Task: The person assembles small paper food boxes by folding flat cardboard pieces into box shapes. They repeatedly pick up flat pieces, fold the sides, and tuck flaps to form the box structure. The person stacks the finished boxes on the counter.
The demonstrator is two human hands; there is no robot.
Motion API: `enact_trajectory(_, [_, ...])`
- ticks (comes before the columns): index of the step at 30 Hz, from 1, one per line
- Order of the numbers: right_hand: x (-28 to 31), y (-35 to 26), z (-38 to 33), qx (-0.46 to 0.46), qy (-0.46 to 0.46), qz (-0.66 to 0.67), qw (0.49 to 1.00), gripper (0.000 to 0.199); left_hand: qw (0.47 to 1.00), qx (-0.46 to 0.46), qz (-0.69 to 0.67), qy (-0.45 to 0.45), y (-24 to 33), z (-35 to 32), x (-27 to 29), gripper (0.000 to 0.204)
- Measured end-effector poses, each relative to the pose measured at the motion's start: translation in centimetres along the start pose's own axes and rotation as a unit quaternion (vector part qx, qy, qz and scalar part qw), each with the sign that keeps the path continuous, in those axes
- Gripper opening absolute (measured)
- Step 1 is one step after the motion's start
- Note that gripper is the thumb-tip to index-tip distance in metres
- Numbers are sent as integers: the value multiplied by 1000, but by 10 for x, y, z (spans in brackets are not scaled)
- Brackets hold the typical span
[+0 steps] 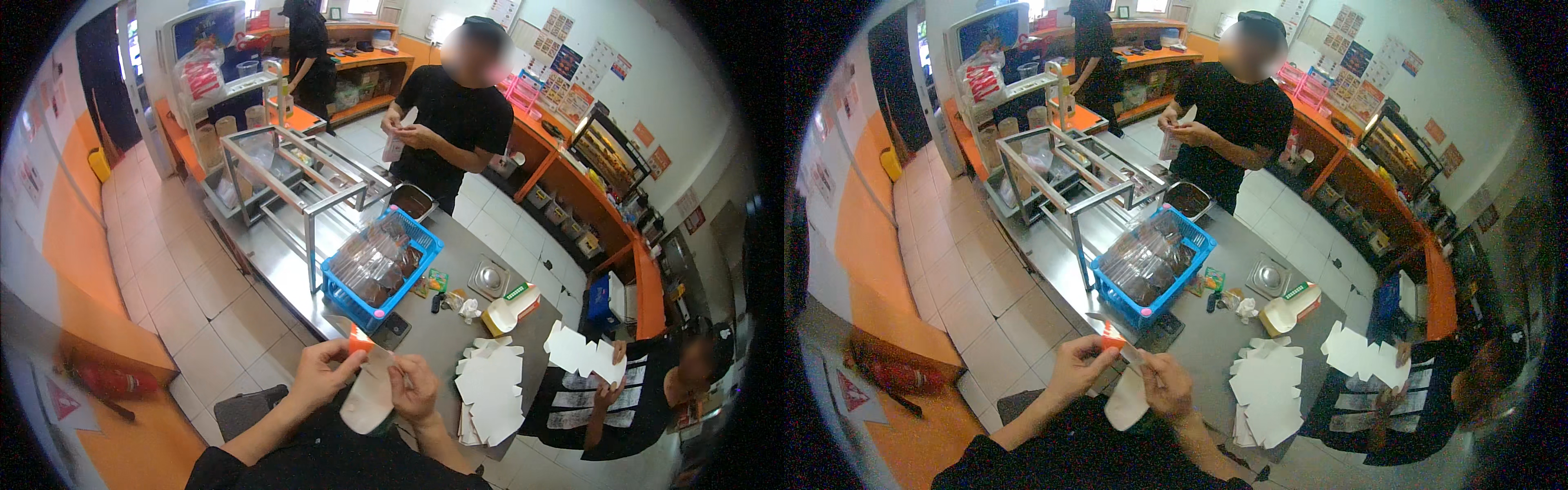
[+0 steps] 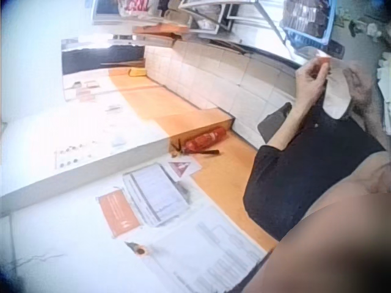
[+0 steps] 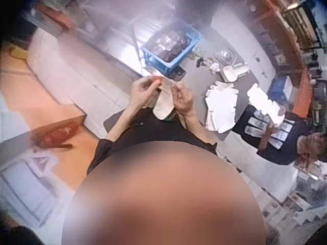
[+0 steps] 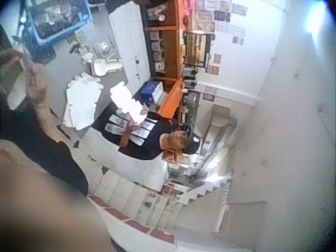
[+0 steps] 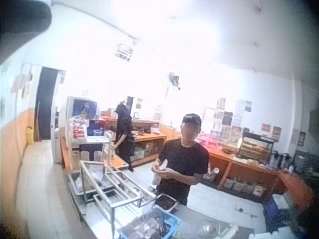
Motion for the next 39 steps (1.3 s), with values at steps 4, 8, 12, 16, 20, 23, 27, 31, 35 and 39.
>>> enact_trajectory(4, [-21,-29,-9,67,9,28,997,28,949,-264,143,100,9,-20,16,15])
enact_trajectory(8, [-34,-55,-11,123,-50,60,989,28,917,-337,167,134,10,-39,26,16])
enact_trajectory(12, [-42,-72,-7,139,-80,69,985,29,907,-324,164,214,12,-53,29,14])
enact_trajectory(16, [-65,-80,-1,156,-114,96,976,30,913,-278,173,242,14,-64,42,14])
enact_trajectory(20, [-74,-76,0,155,-140,170,963,28,907,-303,151,252,9,-65,43,14])
enact_trajectory(23, [-77,-73,-3,169,-142,212,952,24,916,-302,103,245,5,-67,42,13])
enact_trajectory(27, [-78,-65,1,151,-151,218,952,29,948,-243,-22,205,0,-64,40,14])
enact_trajectory(31, [-75,-55,-1,92,-150,256,951,45,961,-221,-66,155,-3,-58,39,14])
enact_trajectory(35, [-71,-45,-7,-2,-144,269,952,42,968,-220,17,119,-7,-52,40,15])
enact_trajectory(39, [-60,-47,-1,93,-135,131,978,46,962,-246,32,117,-8,-48,40,18])
Point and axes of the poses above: each hand's wrist, its own z-axis towards the middle knuckle, its own x-axis out of the back of the hand, y = z × x, the point moved 3 cm from there along z, towards the middle knuckle, and after that the axes turned 14 degrees about -x, right-handed, at the moved point
